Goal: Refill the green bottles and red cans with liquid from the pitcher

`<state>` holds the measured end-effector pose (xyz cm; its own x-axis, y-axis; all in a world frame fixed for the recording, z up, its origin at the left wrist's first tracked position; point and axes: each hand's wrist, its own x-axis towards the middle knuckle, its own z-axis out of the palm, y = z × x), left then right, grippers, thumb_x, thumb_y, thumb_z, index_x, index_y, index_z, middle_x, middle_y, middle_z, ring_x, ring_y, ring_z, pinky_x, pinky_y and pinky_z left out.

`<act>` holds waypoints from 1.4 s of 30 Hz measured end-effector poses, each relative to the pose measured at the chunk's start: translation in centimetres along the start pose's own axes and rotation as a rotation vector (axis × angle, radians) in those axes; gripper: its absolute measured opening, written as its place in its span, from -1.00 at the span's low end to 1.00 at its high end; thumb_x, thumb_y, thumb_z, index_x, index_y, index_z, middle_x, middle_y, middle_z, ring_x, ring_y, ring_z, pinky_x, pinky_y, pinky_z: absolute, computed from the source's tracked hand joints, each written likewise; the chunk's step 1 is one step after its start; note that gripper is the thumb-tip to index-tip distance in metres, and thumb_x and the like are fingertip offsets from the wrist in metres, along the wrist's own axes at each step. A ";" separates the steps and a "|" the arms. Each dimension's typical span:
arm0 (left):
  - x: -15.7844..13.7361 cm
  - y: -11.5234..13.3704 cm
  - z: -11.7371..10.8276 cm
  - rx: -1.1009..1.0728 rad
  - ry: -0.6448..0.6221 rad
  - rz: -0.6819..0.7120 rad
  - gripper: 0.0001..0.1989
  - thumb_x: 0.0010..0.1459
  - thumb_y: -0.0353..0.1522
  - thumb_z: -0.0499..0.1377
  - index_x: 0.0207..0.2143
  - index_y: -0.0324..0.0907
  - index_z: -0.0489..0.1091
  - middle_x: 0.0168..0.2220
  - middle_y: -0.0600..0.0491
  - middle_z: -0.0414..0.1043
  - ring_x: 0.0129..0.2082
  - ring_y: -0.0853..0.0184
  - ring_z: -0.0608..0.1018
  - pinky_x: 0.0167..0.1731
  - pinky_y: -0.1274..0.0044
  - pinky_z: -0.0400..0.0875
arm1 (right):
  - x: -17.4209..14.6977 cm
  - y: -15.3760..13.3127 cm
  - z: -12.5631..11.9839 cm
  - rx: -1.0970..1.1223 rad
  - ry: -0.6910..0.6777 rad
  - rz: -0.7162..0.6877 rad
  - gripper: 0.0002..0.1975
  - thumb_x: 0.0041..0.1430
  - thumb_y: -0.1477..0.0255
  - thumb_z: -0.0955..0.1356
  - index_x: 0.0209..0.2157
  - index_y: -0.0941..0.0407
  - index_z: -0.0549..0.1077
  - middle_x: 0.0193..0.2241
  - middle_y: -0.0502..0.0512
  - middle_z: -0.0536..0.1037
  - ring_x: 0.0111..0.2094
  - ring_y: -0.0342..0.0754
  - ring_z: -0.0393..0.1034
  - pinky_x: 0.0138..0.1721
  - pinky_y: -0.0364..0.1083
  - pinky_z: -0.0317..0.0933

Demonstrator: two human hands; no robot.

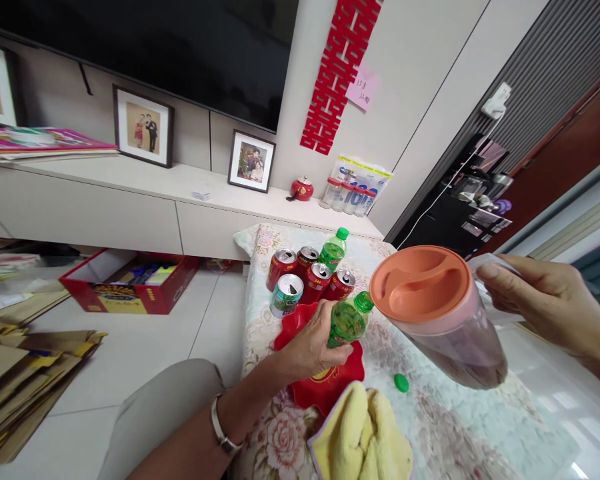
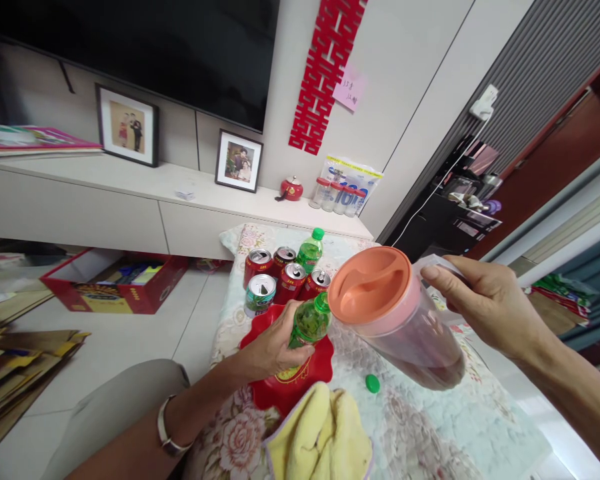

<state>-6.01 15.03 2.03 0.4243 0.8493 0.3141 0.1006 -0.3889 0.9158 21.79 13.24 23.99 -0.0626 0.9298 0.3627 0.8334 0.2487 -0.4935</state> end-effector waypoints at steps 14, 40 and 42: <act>0.0 0.0 0.0 -0.011 0.000 -0.006 -0.45 0.06 -0.42 0.21 0.13 -0.19 0.20 -0.07 -0.04 0.30 -0.05 0.17 0.45 0.01 0.31 0.46 | 0.1 -0.5 0.1 -0.015 -0.005 0.003 -0.37 0.08 -0.20 0.41 -0.52 0.14 0.47 -0.65 0.00 0.27 -0.59 -0.18 0.09 -0.64 -0.22 0.01; 0.0 -0.1 0.0 0.002 0.016 0.015 -0.44 0.05 -0.42 0.21 0.14 -0.20 0.21 -0.10 -0.04 0.32 -0.06 0.15 0.46 -0.03 0.31 0.48 | 0.3 0.2 0.0 -0.016 -0.010 0.019 -0.36 0.04 -0.23 0.41 -0.48 0.13 0.51 -0.63 0.02 0.32 -0.56 -0.14 0.17 -0.61 -0.21 0.09; 0.0 0.0 -0.1 0.011 0.025 0.025 -0.45 0.05 -0.43 0.21 0.12 -0.18 0.22 -0.10 -0.03 0.32 -0.06 0.16 0.46 -0.03 0.32 0.49 | 0.3 0.2 0.0 -0.015 -0.021 0.025 -0.37 0.05 -0.22 0.41 -0.48 0.13 0.50 -0.62 0.02 0.32 -0.56 -0.14 0.17 -0.61 -0.21 0.10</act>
<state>-6.06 15.08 2.00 0.4040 0.8478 0.3434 0.1000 -0.4141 0.9047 21.90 13.56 24.00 -0.0531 0.9411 0.3339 0.8427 0.2216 -0.4906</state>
